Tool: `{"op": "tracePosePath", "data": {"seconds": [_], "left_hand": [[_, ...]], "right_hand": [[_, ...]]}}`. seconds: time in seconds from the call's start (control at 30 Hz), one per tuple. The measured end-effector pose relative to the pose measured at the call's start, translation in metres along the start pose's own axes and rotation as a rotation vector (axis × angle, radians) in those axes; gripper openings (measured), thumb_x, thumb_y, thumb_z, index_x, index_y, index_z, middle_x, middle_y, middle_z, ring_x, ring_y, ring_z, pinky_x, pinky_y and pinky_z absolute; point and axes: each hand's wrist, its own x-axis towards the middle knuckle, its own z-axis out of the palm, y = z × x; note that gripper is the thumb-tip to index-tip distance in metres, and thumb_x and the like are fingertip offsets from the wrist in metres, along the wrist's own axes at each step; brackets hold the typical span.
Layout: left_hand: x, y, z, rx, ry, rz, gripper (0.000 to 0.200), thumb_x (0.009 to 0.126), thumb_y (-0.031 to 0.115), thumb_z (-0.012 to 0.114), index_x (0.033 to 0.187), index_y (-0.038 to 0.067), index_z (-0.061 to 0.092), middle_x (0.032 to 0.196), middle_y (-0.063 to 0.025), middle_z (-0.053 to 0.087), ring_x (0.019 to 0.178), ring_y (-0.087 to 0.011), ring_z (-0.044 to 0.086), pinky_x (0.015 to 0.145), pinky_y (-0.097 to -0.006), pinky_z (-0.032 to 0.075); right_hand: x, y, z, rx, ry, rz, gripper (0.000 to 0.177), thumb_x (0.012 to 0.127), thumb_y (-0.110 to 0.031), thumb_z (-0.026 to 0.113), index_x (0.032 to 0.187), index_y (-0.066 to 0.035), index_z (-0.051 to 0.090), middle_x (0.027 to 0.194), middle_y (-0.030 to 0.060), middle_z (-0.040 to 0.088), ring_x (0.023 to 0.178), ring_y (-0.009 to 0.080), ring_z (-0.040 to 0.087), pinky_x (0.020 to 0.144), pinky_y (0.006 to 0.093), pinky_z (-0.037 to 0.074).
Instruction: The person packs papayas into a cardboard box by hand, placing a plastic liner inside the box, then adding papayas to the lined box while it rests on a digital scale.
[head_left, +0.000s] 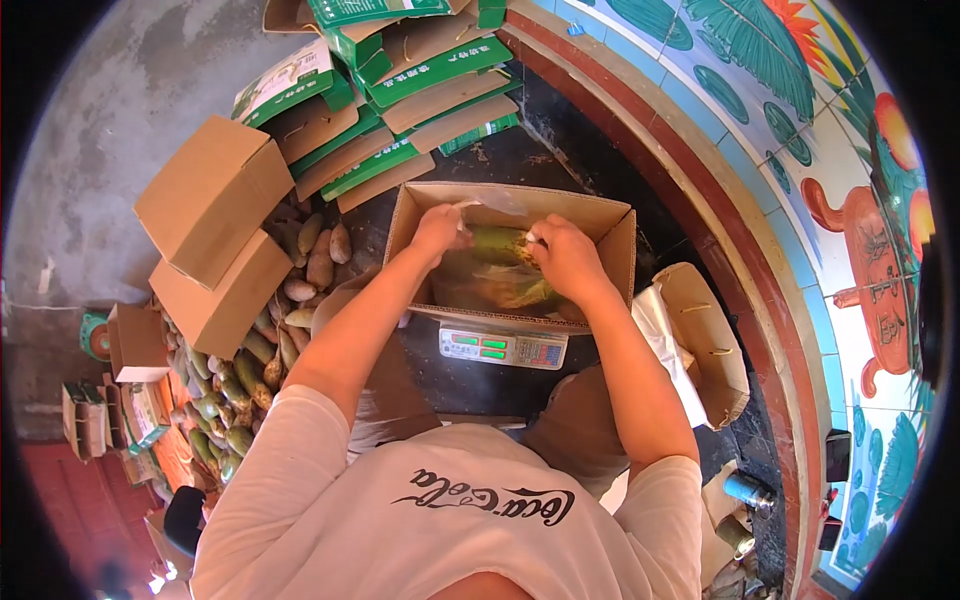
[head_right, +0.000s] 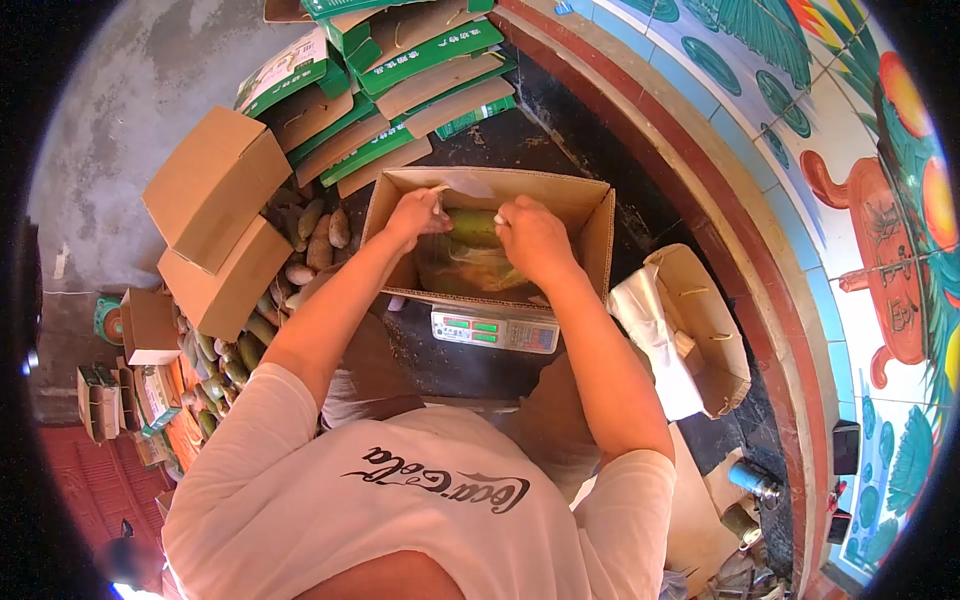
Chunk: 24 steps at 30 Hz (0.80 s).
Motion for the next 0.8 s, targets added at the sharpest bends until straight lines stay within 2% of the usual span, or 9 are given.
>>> {"op": "tracePosePath", "data": {"seconds": [0.1,0.2,0.3,0.4,0.43,0.53,0.63,0.73,0.8], "left_hand": [[-0.01,0.002,0.007,0.019,-0.044,0.015,0.027,0.094,0.021,0.039,0.08,0.001,0.052,0.067,-0.0076,0.052,0.057,-0.0167,0.052,0.051,-0.0309,0.048],[0.0,0.001,-0.004,0.042,0.027,-0.009,0.025,0.092,0.021,0.041,0.082,0.002,0.053,0.07,-0.0113,0.056,0.059,-0.024,0.055,0.056,-0.0366,0.049],[0.013,-0.016,-0.016,0.731,0.197,0.562,0.023,0.09,0.021,0.042,0.088,0.003,0.058,0.076,-0.0175,0.059,0.07,-0.0347,0.059,0.067,-0.0434,0.049],[-0.002,-0.028,-0.01,1.099,0.339,0.616,0.025,0.088,0.02,0.044,0.095,0.004,0.061,0.084,-0.023,0.06,0.084,-0.0421,0.057,0.08,-0.0467,0.045],[-0.01,-0.027,-0.006,1.082,0.35,0.488,0.026,0.087,0.019,0.044,0.097,0.004,0.063,0.088,-0.0231,0.061,0.09,-0.0382,0.058,0.083,-0.0433,0.045],[0.015,-0.036,-0.013,0.546,0.171,0.096,0.025,0.087,0.019,0.045,0.097,0.003,0.063,0.091,-0.0224,0.062,0.088,-0.0377,0.058,0.082,-0.0403,0.045],[0.022,-0.042,0.0,0.362,0.12,0.107,0.024,0.087,0.017,0.046,0.097,0.002,0.062,0.088,-0.0201,0.063,0.083,-0.0323,0.06,0.077,-0.0371,0.046],[0.013,-0.032,0.012,0.148,-0.028,0.049,0.017,0.09,0.012,0.045,0.092,0.001,0.058,0.076,-0.0034,0.056,0.072,-0.0127,0.052,0.065,-0.0281,0.043],[0.008,-0.03,0.016,0.079,-0.052,0.071,0.019,0.092,0.011,0.042,0.09,0.003,0.059,0.078,-0.0045,0.057,0.071,-0.0129,0.052,0.066,-0.0273,0.042]], "right_hand": [[0.001,0.002,0.015,0.025,-0.096,-0.122,0.009,0.079,-0.012,0.058,0.084,-0.004,0.06,0.088,0.0143,0.055,0.09,0.0335,0.055,0.078,0.0436,0.044],[0.0,-0.007,0.027,-0.013,-0.26,-0.203,0.009,0.079,-0.012,0.058,0.081,-0.003,0.059,0.088,0.0149,0.055,0.092,0.0339,0.055,0.078,0.0435,0.044],[0.015,-0.005,0.033,-0.129,-0.32,-0.269,0.008,0.078,-0.011,0.061,0.082,-0.005,0.06,0.089,0.0122,0.054,0.088,0.0324,0.056,0.076,0.0424,0.045],[0.026,-0.007,0.037,-0.236,-0.333,-0.355,0.006,0.076,-0.01,0.061,0.079,-0.005,0.06,0.088,0.0119,0.055,0.088,0.0309,0.056,0.076,0.0412,0.046],[0.029,-0.008,0.039,-0.269,-0.333,-0.393,0.005,0.075,-0.01,0.061,0.077,-0.005,0.06,0.088,0.0118,0.055,0.088,0.0303,0.056,0.075,0.0408,0.046],[0.04,-0.003,0.05,-0.348,-0.332,-0.47,0.003,0.074,-0.008,0.06,0.075,-0.005,0.061,0.086,0.0116,0.056,0.087,0.0297,0.057,0.074,0.0403,0.047],[0.04,-0.001,0.059,-0.329,-0.34,-0.418,0.003,0.073,-0.007,0.059,0.075,-0.005,0.06,0.084,0.0111,0.057,0.084,0.0299,0.057,0.072,0.0403,0.047],[0.029,-0.004,0.068,-0.28,-0.342,-0.363,0.001,0.074,-0.006,0.057,0.073,-0.005,0.058,0.083,0.0105,0.057,0.082,0.0294,0.058,0.071,0.0405,0.047],[0.028,-0.005,0.065,-0.247,-0.266,-0.439,0.002,0.073,-0.005,0.056,0.072,-0.005,0.057,0.083,0.0104,0.057,0.082,0.0287,0.057,0.07,0.0402,0.047]]}}
